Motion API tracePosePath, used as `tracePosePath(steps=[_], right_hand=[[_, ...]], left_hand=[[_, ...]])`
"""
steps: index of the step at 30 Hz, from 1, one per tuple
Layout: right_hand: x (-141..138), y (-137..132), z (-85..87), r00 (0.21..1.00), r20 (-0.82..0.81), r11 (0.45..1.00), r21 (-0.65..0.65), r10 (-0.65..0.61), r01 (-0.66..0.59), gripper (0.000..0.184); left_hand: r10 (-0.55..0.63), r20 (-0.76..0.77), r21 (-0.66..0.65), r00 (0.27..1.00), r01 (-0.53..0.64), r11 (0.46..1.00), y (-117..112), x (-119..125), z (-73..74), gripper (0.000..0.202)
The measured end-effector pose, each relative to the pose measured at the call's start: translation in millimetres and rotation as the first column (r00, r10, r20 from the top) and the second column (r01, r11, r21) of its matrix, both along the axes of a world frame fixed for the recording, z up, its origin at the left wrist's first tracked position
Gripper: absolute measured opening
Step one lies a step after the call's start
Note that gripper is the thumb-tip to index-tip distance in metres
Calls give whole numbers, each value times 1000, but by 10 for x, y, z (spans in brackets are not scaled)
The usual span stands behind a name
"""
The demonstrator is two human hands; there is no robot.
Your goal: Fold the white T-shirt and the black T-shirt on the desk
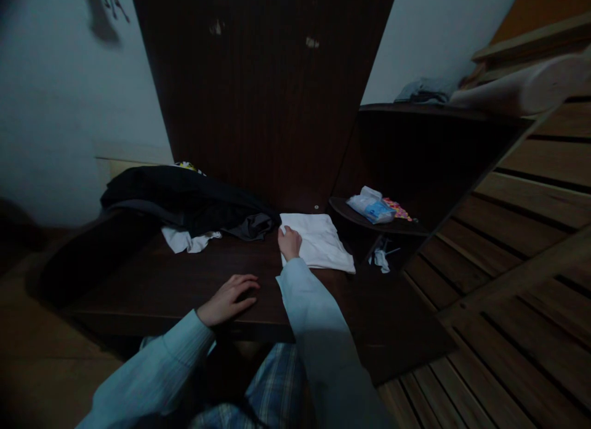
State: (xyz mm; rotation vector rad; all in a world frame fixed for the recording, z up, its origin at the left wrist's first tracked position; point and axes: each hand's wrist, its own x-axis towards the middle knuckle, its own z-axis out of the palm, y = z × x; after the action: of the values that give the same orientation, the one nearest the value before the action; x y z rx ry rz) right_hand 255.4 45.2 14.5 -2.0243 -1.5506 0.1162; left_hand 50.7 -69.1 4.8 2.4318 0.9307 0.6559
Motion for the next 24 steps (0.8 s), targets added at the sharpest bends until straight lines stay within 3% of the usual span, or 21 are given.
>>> tracePosePath(steps=[3,4,6,9,12,14,17,20,24], right_hand=[[-4,-80,-21,995,-75,978,202,61,-45,34],[-15,-110,-31,992,-94,963,263,80,-53,34],[-49,-164,-52,985,-127,929,364,118,-65,34],[-105,-216,-75,971,-160,892,444,176,-88,32],[-135,-234,-76,961,-180,894,433,212,-117,31],[-139,-242,-64,958,-197,914,386,210,-121,32],[-140,-258,-38,954,-238,954,278,182,-113,35],[-150,-277,-18,943,-273,971,195,188,-137,36],[-160,-285,-19,928,-304,970,179,215,-166,36]], left_hand=[[-125,8,-41,992,125,991,266,-107,72,21],[-77,41,-21,996,78,997,389,-147,91,21],[145,136,125,980,-162,979,668,-225,120,23],[386,276,315,880,-463,828,1103,-304,183,31],[467,279,427,839,-544,722,1464,-283,318,35],[504,234,462,831,-551,695,1642,-224,426,28],[549,116,456,828,-535,711,1820,-140,545,20],[543,36,408,839,-508,759,1913,-120,605,26],[532,163,299,831,-556,776,1890,-124,698,35]])
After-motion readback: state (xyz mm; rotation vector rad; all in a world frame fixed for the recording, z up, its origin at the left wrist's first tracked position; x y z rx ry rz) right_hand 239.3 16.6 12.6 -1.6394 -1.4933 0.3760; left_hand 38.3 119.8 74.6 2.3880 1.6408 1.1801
